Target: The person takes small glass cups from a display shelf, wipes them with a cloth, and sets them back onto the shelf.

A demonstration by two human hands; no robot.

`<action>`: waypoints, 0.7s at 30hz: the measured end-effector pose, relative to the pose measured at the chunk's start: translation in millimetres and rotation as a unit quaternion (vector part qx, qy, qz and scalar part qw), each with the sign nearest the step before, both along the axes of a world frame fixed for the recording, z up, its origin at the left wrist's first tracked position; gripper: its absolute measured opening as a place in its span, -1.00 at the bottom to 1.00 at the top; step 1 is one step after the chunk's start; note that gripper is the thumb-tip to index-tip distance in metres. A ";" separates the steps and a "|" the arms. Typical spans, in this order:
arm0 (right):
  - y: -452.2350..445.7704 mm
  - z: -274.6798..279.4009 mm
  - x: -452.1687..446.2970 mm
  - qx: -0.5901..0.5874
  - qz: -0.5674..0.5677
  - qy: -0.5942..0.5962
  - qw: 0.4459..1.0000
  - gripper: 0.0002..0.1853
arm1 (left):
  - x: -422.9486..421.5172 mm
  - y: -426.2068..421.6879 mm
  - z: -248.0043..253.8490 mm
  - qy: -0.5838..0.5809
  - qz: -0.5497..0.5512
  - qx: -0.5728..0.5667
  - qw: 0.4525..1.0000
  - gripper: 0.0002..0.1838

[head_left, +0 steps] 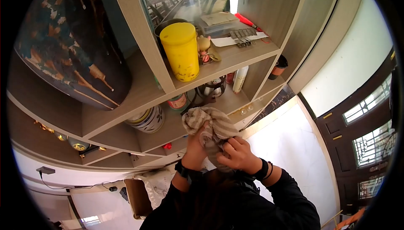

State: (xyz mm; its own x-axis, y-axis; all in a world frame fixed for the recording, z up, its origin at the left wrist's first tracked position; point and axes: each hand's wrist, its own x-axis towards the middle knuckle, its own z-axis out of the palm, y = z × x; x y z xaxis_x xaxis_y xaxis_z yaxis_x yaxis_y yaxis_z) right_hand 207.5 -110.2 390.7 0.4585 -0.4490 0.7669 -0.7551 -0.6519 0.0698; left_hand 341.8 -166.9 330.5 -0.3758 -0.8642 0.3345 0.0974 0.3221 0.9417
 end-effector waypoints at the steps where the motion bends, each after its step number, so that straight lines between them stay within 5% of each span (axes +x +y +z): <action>1: -0.8 -0.2 -1.1 0.007 0.016 -0.005 1.000 -0.84 | -0.1 -3.4 -2.1 0.066 -0.023 0.087 0.994 -0.51; 4: -0.5 0.6 -5.3 0.025 0.023 0.006 0.999 -0.82 | 1.8 -5.0 6.4 0.222 -0.055 0.314 0.922 -0.45; 6: -1.4 3.7 -6.6 0.035 0.014 0.022 0.999 -0.82 | 4.5 -0.3 42.9 0.315 -0.107 0.479 0.812 -0.47; 7: -2.4 7.6 -7.2 0.033 0.023 0.036 0.999 -0.82 | 0.5 2.6 46.1 0.256 -0.098 0.411 0.869 -0.50; 12: -7.4 5.3 -13.8 0.009 0.050 0.101 0.994 -0.83 | -3.2 0.3 40.7 0.147 -0.046 0.273 0.950 -0.53; 14: -6.4 7.3 -17.0 0.011 0.050 0.117 0.992 -0.84 | 1.5 -2.4 47.2 -0.031 -0.043 0.054 0.997 -0.52; 19: -2.8 13.1 -17.9 0.008 0.051 0.165 0.985 -0.86 | -3.2 0.5 36.6 0.027 -0.020 0.060 0.998 -0.65; 21: -2.0 15.5 -16.5 0.019 0.064 0.151 0.986 -0.87 | -6.2 2.4 44.7 0.101 0.010 0.199 0.975 -0.67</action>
